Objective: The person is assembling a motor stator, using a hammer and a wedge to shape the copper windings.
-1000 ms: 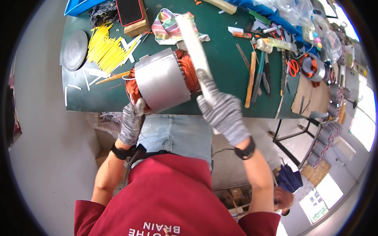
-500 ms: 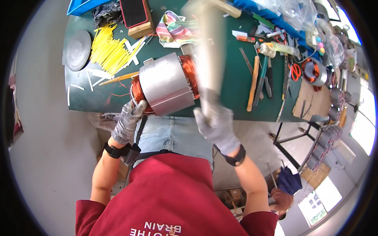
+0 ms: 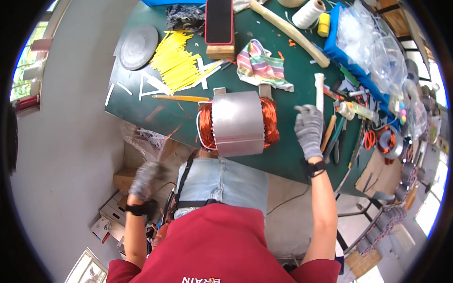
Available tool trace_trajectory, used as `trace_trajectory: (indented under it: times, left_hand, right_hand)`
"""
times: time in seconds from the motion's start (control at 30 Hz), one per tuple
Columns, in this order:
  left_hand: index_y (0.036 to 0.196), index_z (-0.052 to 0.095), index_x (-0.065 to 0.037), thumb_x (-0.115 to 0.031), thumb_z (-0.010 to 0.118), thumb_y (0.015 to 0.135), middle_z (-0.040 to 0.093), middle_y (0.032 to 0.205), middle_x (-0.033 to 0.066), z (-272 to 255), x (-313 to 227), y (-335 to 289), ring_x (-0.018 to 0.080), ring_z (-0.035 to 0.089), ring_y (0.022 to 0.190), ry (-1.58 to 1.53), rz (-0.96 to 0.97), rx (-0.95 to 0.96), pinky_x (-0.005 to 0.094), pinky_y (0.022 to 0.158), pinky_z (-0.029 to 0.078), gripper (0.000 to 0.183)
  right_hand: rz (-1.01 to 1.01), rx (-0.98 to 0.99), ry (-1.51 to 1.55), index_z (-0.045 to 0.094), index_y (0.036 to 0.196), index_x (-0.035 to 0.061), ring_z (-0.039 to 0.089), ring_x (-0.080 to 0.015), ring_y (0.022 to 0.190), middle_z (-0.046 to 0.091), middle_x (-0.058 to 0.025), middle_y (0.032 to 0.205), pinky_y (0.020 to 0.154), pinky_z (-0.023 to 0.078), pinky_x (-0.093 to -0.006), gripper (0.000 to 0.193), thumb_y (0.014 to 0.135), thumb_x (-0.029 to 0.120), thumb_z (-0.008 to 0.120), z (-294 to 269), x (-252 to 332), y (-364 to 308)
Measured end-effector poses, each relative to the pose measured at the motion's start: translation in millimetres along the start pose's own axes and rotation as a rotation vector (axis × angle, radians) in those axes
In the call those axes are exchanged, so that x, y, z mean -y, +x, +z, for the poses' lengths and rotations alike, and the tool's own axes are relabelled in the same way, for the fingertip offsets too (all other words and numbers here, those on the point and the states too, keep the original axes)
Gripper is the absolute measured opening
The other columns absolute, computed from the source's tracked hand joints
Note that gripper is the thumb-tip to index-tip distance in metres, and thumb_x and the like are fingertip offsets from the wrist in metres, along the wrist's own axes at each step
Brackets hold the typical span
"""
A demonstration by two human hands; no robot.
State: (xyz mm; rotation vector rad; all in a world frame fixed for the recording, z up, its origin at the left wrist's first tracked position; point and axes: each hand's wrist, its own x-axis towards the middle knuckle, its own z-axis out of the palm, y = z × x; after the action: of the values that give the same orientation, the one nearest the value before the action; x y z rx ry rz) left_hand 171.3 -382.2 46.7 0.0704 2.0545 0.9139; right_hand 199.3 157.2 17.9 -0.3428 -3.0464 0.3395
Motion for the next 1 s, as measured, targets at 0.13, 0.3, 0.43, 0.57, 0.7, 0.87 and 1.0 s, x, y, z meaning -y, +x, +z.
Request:
trace_trajectory:
  times: [0.13,0.3,0.43,0.57,0.7,0.87,1.0]
  left_hand:
    - [0.13,0.039,-0.004,-0.042,0.045,0.092,0.044,0.132,0.0184,111.3,-74.1,52.9,0.0311,0.052,0.111,-1.369,-0.422,0.533,0.0443,0.1,0.036,0.055]
    - [0.126,0.043,-0.007,-0.038,0.044,0.093,0.048,0.128,0.0123,153.1,-115.2,104.7,0.0268,0.052,0.112,-1.562,-0.226,0.352,0.043,0.097,0.043,0.046]
    - [0.12,0.049,-0.008,-0.035,0.046,0.093,0.057,0.116,0.0076,153.0,-114.5,111.0,0.0237,0.054,0.11,-1.509,-0.255,0.23,0.0386,0.089,0.051,0.038]
    - [0.117,0.052,-0.008,-0.037,0.048,0.092,0.063,0.104,0.0043,121.9,-126.6,122.5,0.017,0.063,0.093,-1.322,-0.292,0.08,0.0342,0.079,0.055,0.039]
    - [0.117,0.051,-0.007,-0.04,0.046,0.092,0.061,0.102,0.0053,83.2,-145.8,155.4,0.0161,0.062,0.085,-0.898,-0.155,0.078,0.0316,0.069,0.055,0.042]
    - [0.117,0.054,-0.014,-0.05,0.046,0.09,0.059,0.09,-0.0019,90.3,-219.9,211.8,0.0049,0.054,0.072,-0.532,-0.051,0.283,0.0208,0.064,0.045,0.046]
    - [0.125,0.05,-0.01,-0.043,0.043,0.093,0.06,0.105,0.0,89.6,-276.8,242.9,0.0076,0.056,0.088,-0.45,-0.072,0.557,0.0224,0.078,0.045,0.045]
  right_hand:
    - [-0.1,0.035,0.592,0.058,0.112,0.006,0.056,-0.0306,0.099,0.059,-0.0168,0.105,0.092,0.041,-0.0382,0.029,0.085,0.015,0.051,95.4,0.3,56.9]
    - [-0.151,0.234,0.334,0.064,0.098,0.0098,0.057,-0.0313,0.093,0.062,-0.0154,0.093,0.089,0.041,-0.0392,0.037,0.07,0.033,0.07,94.8,19.6,100.1]
    - [-0.016,0.3,0.176,0.059,0.095,0.0077,0.054,-0.0312,0.098,0.06,-0.0159,0.101,0.087,0.043,-0.0408,0.039,0.068,0.034,0.069,82.3,49.2,109.6]
    - [0.27,0.242,0.326,0.056,0.093,0.0109,0.053,-0.0316,0.093,0.054,-0.0129,0.095,0.08,0.045,-0.0413,0.03,0.07,0.026,0.067,82.7,35.5,50.4]
    - [0.523,0.063,0.474,0.051,0.089,0.0021,0.054,-0.0318,0.073,0.049,-0.0147,0.085,0.066,0.046,-0.0385,0.021,0.08,0.017,0.062,69.8,47.7,-52.5]
    - [0.926,-0.593,0.978,0.058,0.093,0.0062,0.056,-0.0288,0.085,0.06,-0.0081,0.084,0.079,0.044,-0.0362,0.016,0.087,0.018,0.049,166.8,99.1,-173.4]
    - [0.166,0.058,-0.136,0.058,0.093,0.0057,0.056,-0.0331,0.086,0.059,-0.0143,0.089,0.078,0.044,-0.0397,0.017,0.084,0.018,0.05,106.1,134.7,-172.6]
